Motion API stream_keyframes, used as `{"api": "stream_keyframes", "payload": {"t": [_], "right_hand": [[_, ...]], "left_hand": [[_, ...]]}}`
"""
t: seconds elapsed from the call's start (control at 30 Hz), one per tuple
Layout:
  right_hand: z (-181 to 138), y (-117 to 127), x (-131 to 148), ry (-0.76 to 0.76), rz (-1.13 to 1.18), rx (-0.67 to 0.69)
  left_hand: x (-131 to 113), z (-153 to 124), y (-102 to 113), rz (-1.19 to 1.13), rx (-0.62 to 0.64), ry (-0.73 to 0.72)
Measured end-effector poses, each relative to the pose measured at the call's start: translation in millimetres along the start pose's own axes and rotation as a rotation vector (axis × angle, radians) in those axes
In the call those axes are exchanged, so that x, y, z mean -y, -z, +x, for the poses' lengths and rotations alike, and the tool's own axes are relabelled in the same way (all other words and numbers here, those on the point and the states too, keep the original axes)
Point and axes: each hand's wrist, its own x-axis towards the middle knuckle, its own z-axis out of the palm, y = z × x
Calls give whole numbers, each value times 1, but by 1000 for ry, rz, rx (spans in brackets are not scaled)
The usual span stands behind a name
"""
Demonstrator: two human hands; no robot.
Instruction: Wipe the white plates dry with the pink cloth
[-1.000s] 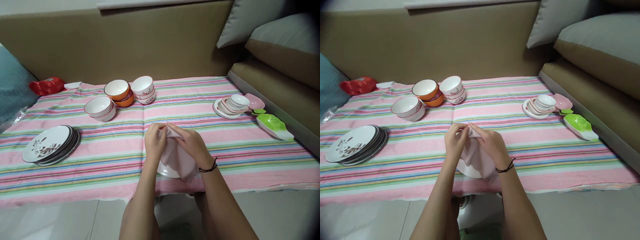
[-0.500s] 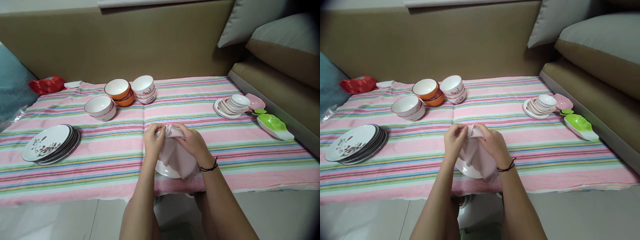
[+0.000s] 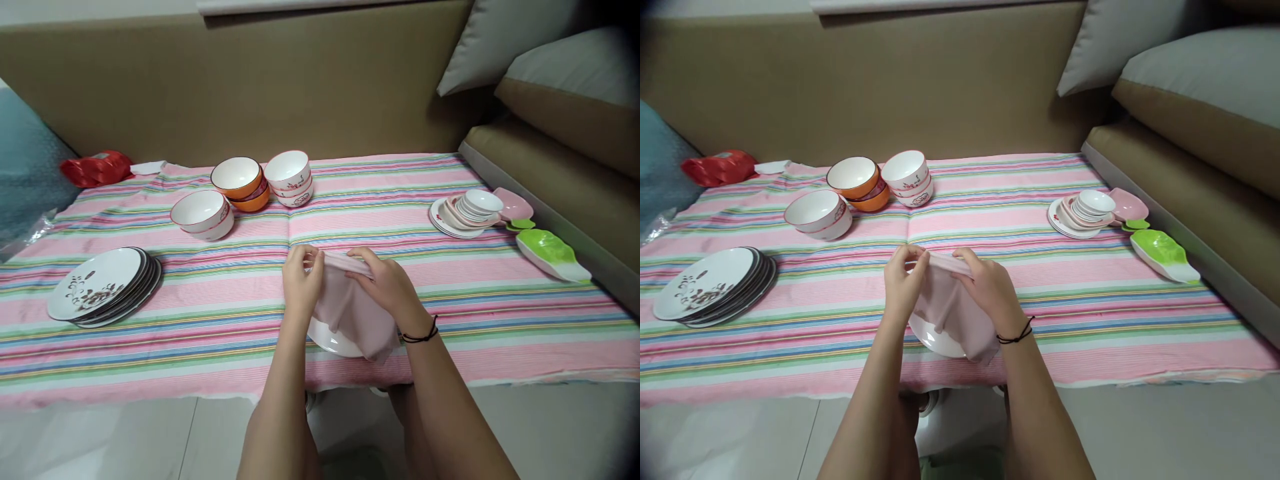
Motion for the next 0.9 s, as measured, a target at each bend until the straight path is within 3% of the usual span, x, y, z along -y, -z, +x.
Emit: {"api": "stream_keyframes", "payload": {"t": [0.13, 0.2, 0.37, 0.43, 0.57, 0.67, 0.9], "right_hand": [[-1, 0, 0, -14, 45, -28], [-2, 1, 1, -6, 99, -78], [-3, 3, -2, -64, 232, -399], [-2, 5, -4, -148, 286, -539], [0, 9, -6, -272, 388, -719], [0, 10, -9, -275, 431, -742], [-1, 3, -20, -256, 214, -554]], "left_hand": [[1, 1, 2, 10, 43, 81], [-1, 1, 3, -18, 0, 124], [-2, 5, 9, -128, -139, 302], [-1, 5, 11, -253, -103, 443], [-6, 0, 7, -644, 130, 712], [-11, -4, 1, -762, 213, 765], [-1, -4, -10, -855, 80, 687]]}}
